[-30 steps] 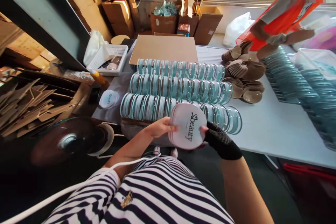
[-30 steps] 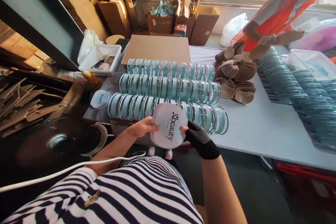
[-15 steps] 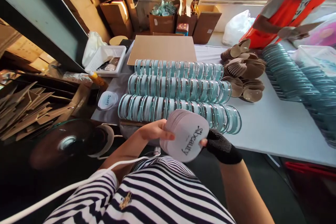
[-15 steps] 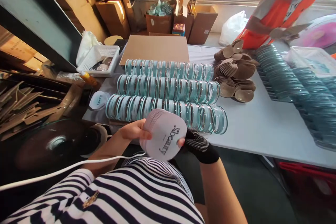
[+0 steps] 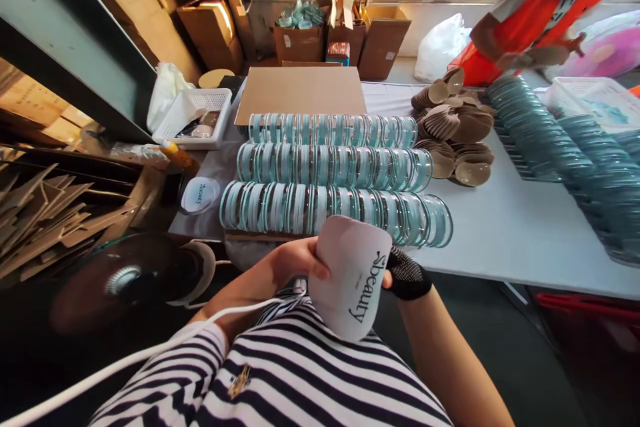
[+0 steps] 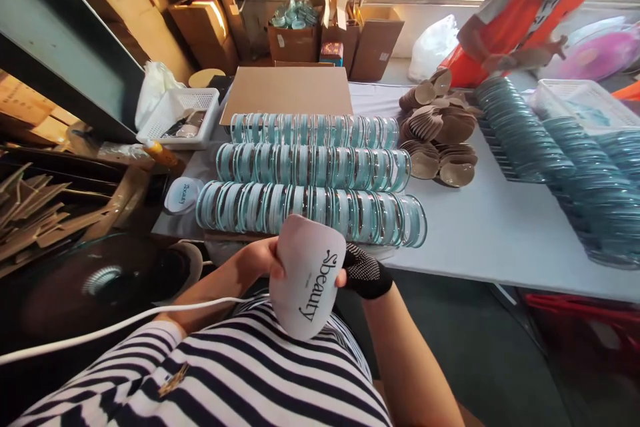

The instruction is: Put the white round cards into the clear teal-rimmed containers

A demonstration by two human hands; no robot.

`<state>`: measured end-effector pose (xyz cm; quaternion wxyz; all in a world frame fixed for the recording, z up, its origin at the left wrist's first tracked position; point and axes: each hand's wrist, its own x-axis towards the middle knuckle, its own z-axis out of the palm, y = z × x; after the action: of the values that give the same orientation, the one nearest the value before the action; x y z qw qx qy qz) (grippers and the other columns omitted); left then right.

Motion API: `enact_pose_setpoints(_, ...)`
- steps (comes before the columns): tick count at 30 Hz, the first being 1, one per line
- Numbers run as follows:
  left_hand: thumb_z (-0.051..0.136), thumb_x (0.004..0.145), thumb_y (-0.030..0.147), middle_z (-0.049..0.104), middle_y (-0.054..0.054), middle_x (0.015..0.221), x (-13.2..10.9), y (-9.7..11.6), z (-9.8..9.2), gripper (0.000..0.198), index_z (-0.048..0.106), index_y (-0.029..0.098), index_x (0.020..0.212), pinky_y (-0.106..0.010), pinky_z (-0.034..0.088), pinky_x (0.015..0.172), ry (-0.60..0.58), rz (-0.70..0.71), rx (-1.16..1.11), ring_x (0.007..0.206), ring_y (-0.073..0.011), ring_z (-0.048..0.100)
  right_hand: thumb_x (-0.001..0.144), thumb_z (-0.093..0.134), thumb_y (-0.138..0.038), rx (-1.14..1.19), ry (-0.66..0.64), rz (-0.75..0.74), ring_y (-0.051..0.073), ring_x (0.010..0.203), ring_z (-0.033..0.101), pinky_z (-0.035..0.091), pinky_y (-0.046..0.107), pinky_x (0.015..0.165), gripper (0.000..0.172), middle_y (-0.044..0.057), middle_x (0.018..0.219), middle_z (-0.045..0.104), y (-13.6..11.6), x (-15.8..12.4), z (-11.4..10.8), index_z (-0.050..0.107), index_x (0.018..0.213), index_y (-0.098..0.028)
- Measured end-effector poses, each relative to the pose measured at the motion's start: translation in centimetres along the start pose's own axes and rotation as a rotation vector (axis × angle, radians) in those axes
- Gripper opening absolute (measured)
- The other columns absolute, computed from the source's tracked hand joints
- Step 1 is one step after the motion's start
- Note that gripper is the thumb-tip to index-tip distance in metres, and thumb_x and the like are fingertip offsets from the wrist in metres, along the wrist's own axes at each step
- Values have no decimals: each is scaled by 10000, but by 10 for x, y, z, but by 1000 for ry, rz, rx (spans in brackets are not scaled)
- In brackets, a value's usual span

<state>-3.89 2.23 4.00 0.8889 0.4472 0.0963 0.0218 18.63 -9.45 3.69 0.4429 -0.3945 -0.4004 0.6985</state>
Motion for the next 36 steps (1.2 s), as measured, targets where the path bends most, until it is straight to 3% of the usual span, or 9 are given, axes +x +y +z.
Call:
enact_pose_setpoints(2,917,477,430,646,-234,1256,8,-3,2,859,656,136,1241,-494,530,881,56,55,-62,1108,-431,636,520,862,-579,38,82,-12,278,857,696,576,407,777,670,120,932,735,0,6,1,718,1011,-147)
enact_pose_setpoints(7,832,649,408,758,-132,983,28,-8,-16,436,755,121,968,-429,520,922,617,226,361,987,-323,685,721,699,-597,-69,683,-115,234,859,684,576,335,720,659,124,1050,722,9,35,-10,636,1211,-160)
enact_pose_setpoints(12,763,729,407,764,-95,994,38,-8,-22,366,755,155,996,-392,528,925,826,421,410,994,-291,689,873,516,-539,-455,890,-375,242,1257,545,506,412,996,631,100,1420,535,17,42,11,473,1428,-242)
enact_pose_setpoints(17,790,697,392,762,-92,1013,48,-10,-21,395,755,149,1008,-388,524,939,827,497,246,1000,-279,688,886,518,-489,-792,1049,-457,267,1454,310,271,479,1189,660,158,1568,323,26,37,20,428,1455,-167)
enact_pose_setpoints(20,828,638,372,761,-93,1020,58,-15,-17,440,753,146,1008,-387,526,934,830,489,142,990,-272,688,910,460,-495,-746,1108,-438,266,1442,329,280,496,1180,681,174,1553,342,28,32,13,359,1491,-157)
enact_pose_setpoints(26,846,575,355,764,-83,860,88,-30,-9,412,746,126,903,-383,560,805,881,333,115,869,-275,700,878,476,-466,-784,1040,-447,281,1200,574,455,438,1038,440,138,1230,651,33,20,9,658,1181,-205)
enact_pose_setpoints(29,840,611,355,764,-81,963,107,-28,-1,422,743,138,960,-375,535,902,796,388,218,967,-267,687,863,448,-518,-643,1337,-258,293,930,652,530,412,821,447,146,936,714,23,-9,-22,691,1033,-185)
enact_pose_setpoints(32,864,598,331,760,-80,1017,139,-11,10,510,726,154,1057,-363,513,964,763,443,133,1048,-266,676,838,492,-560,-650,1682,-129,310,863,635,501,400,741,482,176,891,700,11,-70,-63,683,964,-135)
enact_pose_setpoints(36,860,608,261,760,-75,1035,215,13,31,565,691,175,1140,-363,507,992,704,487,-172,1087,-259,676,875,471,-566,-972,1820,23,303,790,616,428,360,686,489,201,841,673,19,-139,-86,671,849,-120)
